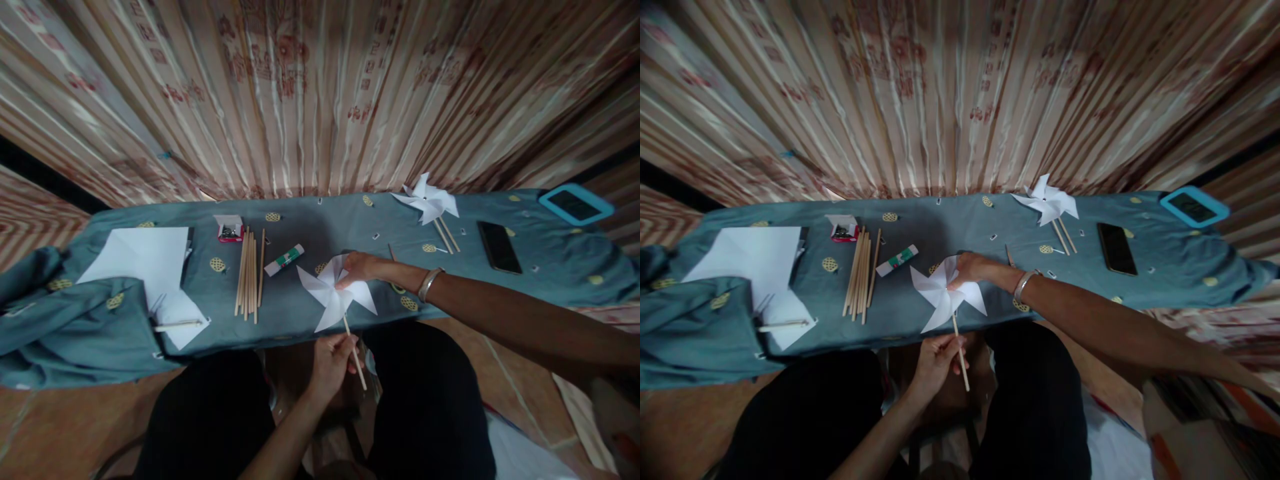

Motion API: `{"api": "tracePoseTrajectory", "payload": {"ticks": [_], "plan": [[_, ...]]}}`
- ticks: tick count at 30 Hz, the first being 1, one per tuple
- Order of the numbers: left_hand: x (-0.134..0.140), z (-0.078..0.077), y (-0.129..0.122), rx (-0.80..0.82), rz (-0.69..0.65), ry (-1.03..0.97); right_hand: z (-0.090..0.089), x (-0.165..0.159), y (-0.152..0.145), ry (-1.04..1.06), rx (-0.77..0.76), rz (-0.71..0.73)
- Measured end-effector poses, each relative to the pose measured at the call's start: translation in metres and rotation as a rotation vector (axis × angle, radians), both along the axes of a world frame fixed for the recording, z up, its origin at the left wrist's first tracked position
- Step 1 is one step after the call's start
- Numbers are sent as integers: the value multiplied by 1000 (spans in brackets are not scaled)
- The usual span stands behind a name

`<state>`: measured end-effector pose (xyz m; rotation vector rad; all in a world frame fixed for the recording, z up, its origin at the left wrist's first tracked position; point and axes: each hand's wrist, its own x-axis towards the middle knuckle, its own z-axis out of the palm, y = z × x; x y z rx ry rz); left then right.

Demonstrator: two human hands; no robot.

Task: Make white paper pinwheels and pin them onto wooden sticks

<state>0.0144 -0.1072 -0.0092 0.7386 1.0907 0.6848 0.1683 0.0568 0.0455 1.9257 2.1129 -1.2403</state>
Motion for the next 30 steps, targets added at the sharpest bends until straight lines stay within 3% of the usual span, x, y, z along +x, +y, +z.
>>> {"api": "tracePoseTrajectory", "payload": {"ticks": [7,12,20,30], "plan": [[16,-1,0,-10,18,-59,7,-7,1,-187,-101,12],[5,1,-1,-40,40,-42,10,-9,2,-225,-117,11],[-20,7,4,-63,49,5,9,-10,4,-199,-128,-17],[-18,9,4,-34,51,14,8,-6,0,-86,-115,-73]]}}
